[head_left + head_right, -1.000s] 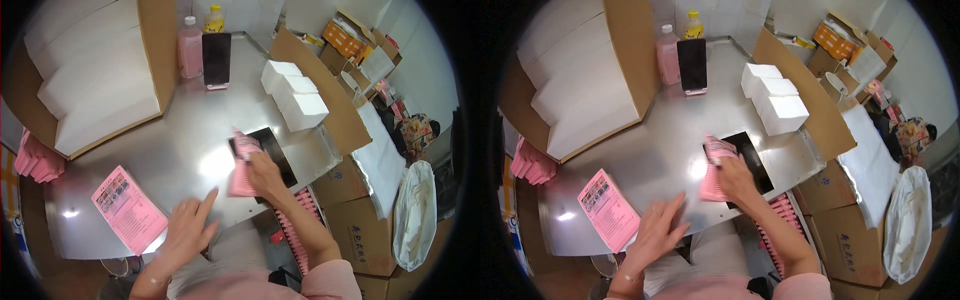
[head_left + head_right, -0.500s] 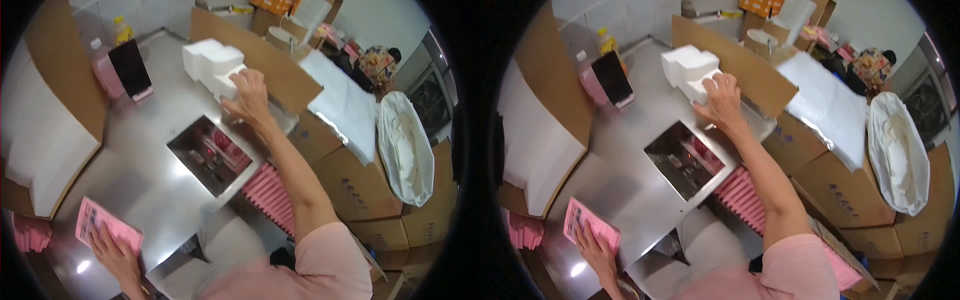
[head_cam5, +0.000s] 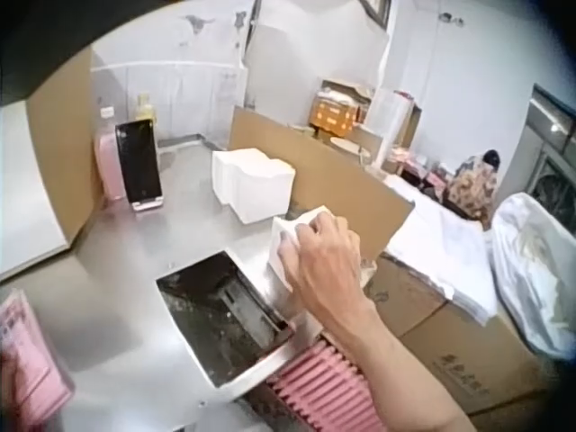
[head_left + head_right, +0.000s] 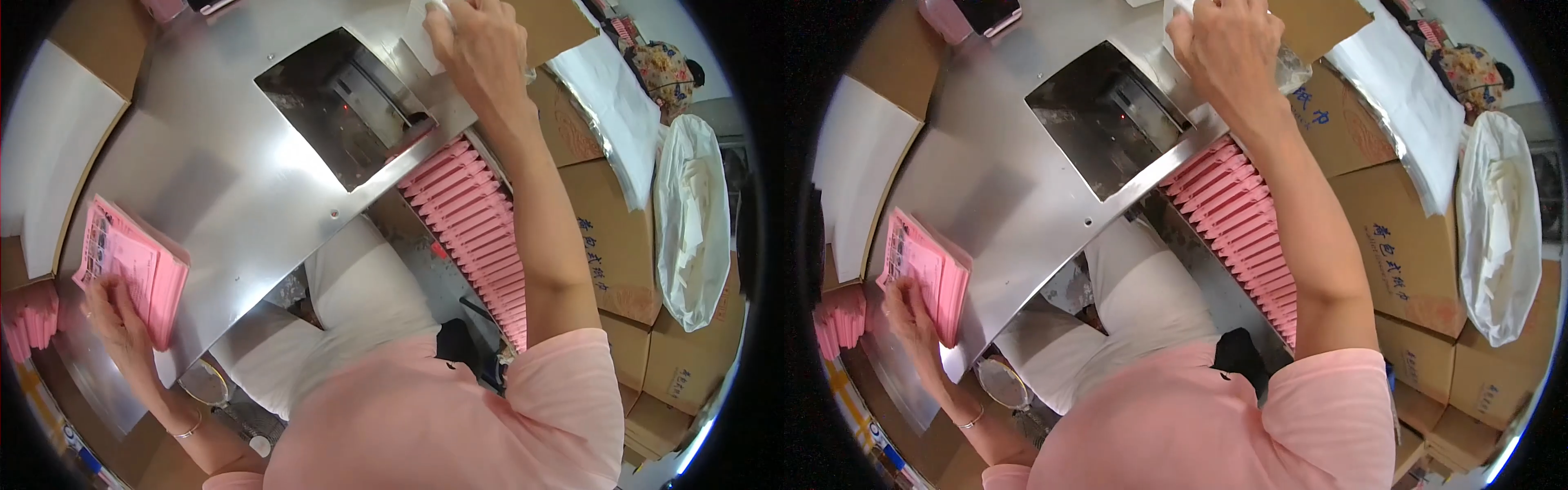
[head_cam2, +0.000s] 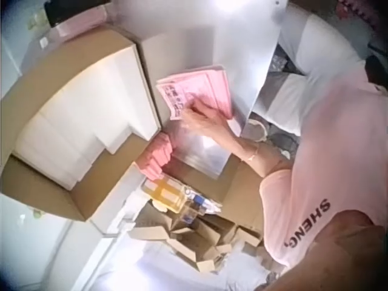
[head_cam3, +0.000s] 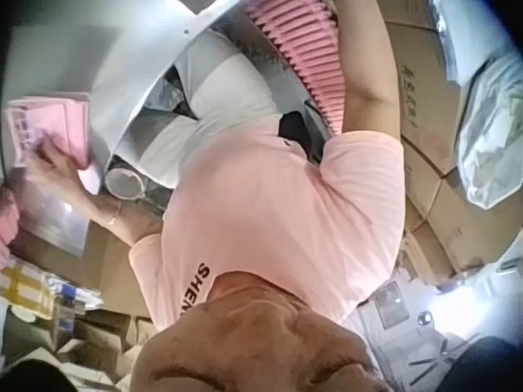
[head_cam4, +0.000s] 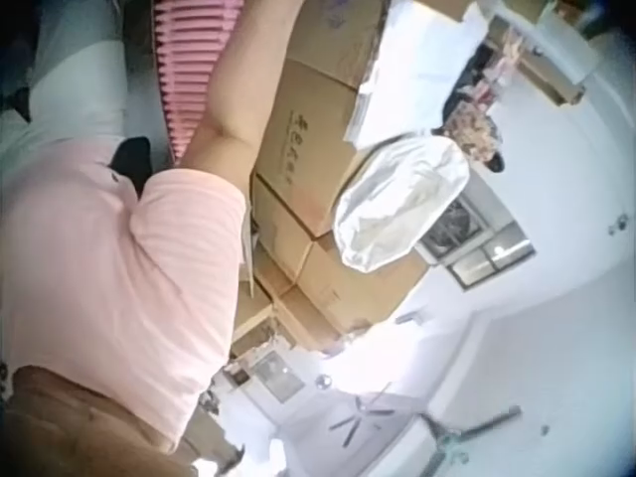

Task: Folding pink instructional flyers and inserting them into small white cardboard boxes at a workbench.

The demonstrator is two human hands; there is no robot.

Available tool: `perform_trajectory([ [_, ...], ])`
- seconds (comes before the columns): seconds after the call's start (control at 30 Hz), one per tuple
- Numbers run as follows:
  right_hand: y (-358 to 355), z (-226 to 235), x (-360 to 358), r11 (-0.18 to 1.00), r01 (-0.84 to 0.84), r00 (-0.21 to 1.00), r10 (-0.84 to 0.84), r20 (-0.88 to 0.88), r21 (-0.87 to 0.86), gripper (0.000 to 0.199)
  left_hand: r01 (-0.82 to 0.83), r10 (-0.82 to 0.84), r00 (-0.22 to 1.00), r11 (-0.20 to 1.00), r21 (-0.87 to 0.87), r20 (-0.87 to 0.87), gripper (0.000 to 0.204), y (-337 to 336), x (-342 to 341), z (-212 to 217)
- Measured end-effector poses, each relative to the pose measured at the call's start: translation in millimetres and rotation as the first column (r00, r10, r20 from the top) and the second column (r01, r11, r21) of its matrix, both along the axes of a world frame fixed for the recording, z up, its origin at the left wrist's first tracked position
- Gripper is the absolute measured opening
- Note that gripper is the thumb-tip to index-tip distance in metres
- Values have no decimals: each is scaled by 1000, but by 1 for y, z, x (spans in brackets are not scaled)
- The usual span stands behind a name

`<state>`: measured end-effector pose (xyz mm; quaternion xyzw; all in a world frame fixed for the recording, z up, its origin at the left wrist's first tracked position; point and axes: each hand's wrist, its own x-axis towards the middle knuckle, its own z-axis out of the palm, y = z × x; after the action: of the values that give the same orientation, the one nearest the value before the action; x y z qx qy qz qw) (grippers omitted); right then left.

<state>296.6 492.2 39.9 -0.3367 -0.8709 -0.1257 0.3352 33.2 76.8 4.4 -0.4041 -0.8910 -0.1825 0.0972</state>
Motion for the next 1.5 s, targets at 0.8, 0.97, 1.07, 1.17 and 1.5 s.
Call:
perform_trajectory([
  [0.8, -21, -4, -1, 987, -155, 979, 150, -140, -28, 42, 477, -499, 865, 848, 229, 45, 21, 144, 118, -17],
  [0.97, -155, -50, 9, 558, -814, 537, 828, 160, -159, 44, 519, -525, 845, 851, 79, 101, 75, 128, 105, -2],
  [1.07, -132, -63, -25, 755, -653, 742, 654, 150, -61, 40, 405, -409, 912, 909, 99, 26, 94, 142, 111, -18],
  [1.17, -127, -36, -80, 769, -565, 766, 624, 157, -298, 38, 326, -337, 941, 922, 210, 16, 92, 156, 126, -17],
  [1.5, -25, 10, -1, 952, 6, 1000, -8, 6, 306, 27, 255, -254, 967, 965, 57, -22, 61, 143, 119, 0],
])
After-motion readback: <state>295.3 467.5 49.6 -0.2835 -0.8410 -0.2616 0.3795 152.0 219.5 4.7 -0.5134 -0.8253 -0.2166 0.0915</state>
